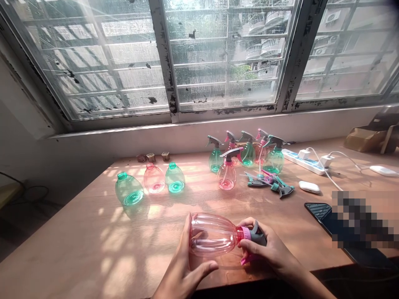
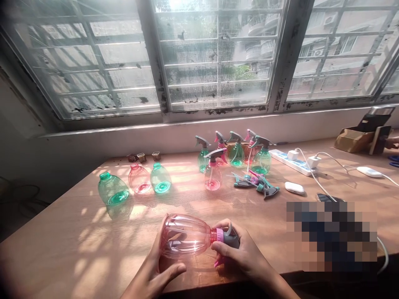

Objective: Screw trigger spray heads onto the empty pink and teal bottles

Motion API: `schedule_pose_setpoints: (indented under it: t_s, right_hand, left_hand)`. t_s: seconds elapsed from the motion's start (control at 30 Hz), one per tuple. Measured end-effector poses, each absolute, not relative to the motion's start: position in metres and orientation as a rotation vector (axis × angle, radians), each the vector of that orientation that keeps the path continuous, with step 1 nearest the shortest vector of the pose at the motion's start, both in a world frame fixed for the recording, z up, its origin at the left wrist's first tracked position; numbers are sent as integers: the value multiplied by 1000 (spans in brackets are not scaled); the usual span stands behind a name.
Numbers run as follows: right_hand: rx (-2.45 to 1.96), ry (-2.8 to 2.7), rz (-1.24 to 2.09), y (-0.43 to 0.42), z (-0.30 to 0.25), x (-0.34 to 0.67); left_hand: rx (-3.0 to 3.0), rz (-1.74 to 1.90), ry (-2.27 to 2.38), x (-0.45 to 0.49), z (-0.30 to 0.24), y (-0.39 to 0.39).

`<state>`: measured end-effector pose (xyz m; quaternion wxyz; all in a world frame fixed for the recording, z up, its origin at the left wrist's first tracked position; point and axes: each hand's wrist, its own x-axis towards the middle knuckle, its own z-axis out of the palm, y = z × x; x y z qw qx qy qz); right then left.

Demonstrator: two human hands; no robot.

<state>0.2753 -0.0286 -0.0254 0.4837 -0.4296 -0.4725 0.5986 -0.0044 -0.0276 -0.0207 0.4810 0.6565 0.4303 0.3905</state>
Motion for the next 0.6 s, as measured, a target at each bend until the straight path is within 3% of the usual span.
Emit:
schedule_pose_setpoints:
  t_s: [0.6]
  right_hand:
    - [-982, -1074, 1506, -29, -19, 275]
  left_hand:
    - [1536, 960, 1043, 0, -15, -30]
